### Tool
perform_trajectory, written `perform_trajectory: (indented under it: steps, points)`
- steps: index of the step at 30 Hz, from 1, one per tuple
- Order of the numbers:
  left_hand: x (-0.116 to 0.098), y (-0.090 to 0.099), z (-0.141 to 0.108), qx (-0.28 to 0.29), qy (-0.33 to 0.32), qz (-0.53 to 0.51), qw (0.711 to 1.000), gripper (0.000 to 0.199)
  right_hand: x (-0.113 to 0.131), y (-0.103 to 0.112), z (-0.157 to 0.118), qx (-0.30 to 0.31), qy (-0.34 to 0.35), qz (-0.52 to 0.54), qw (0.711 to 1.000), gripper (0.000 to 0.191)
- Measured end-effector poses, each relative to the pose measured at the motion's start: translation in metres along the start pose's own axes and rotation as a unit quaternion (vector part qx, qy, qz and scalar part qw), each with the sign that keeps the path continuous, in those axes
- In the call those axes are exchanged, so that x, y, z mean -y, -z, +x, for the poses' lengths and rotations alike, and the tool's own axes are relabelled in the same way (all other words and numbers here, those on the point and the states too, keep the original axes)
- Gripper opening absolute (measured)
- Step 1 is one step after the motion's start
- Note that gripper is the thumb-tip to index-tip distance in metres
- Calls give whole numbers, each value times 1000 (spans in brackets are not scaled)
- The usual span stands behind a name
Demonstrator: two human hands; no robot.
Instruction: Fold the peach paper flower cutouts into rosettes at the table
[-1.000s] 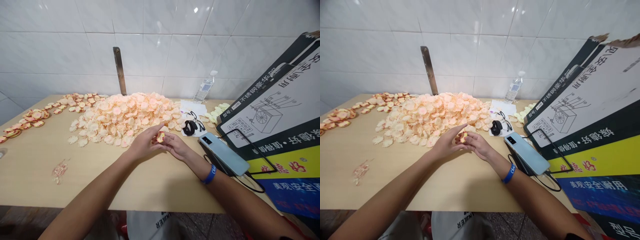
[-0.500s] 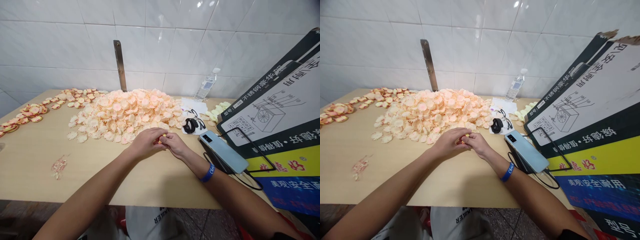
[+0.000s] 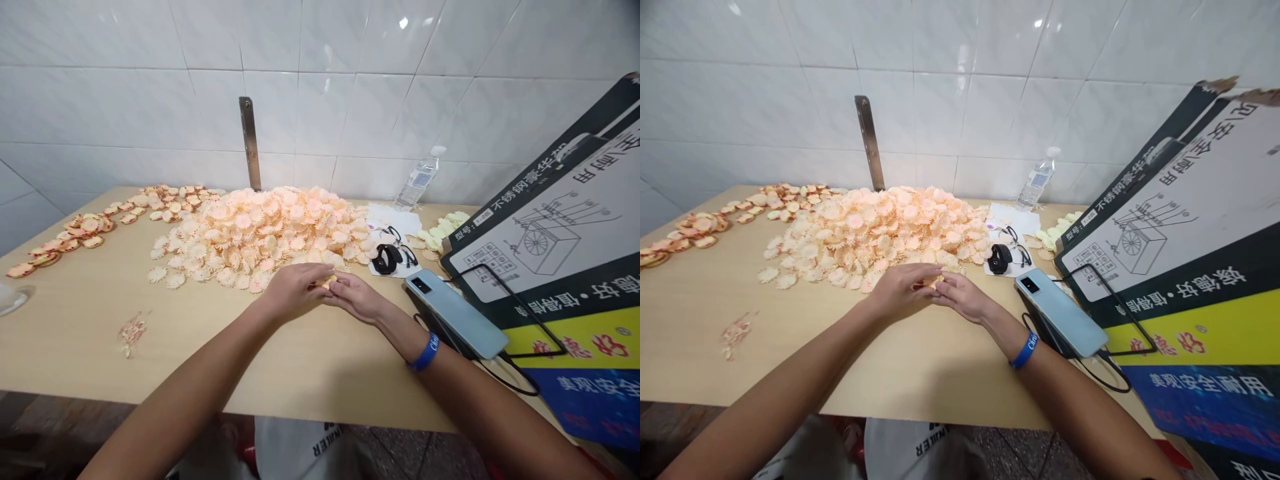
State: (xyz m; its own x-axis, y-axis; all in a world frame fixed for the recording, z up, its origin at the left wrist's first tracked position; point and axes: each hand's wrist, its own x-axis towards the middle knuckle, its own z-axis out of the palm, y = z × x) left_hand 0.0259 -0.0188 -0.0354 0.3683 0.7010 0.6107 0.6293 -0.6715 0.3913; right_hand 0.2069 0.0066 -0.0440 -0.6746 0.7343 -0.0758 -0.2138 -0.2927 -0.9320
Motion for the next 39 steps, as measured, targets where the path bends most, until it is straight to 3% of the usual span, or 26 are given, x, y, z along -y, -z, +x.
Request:
perform_trajectory:
  steps: [3, 7, 11, 13, 17, 20, 26, 30, 34, 37, 39]
  points:
    - [1, 6, 0, -7, 49, -17, 999, 39, 1, 0, -2, 19, 0, 42, 999, 37]
    - [-2, 11, 2, 48, 43, -45, 997, 66, -2, 1, 0, -13, -10, 53, 998, 33]
    - [-6, 13, 4, 48, 27, -46, 997, 36, -3, 1, 2, -6, -13, 55, 998, 36]
    - [-7, 14, 6, 48, 13, -43, 998, 30, -3, 0, 3, -22, -15, 56, 998, 36]
    - [-8, 12, 7, 68, -6, -42, 997, 39, -3, -4, 5, -70, -7, 42, 997, 36]
    - [-10, 7, 4, 82, -6, -38, 996, 44, -6, -7, 7, -72, 4, 21, 997, 35]
    - [-5, -3, 1, 73, -1, -5, 997, 37, -12, -2, 10, -91, 38, -10, 995, 36]
    - [1, -2, 2, 28, -19, -35, 999, 27, -6, -2, 5, -45, 27, 30, 998, 36]
    - [0, 3, 4, -24, 63, -73, 995, 36, 1, -4, 1, -4, 19, 71, 997, 34]
    - [-2, 8, 6, 12, 59, -82, 995, 55, 1, -4, 1, -11, 21, 68, 997, 34]
    - [-1, 10, 6, 42, 30, -80, 995, 52, 0, -2, 2, -12, 14, 63, 998, 34]
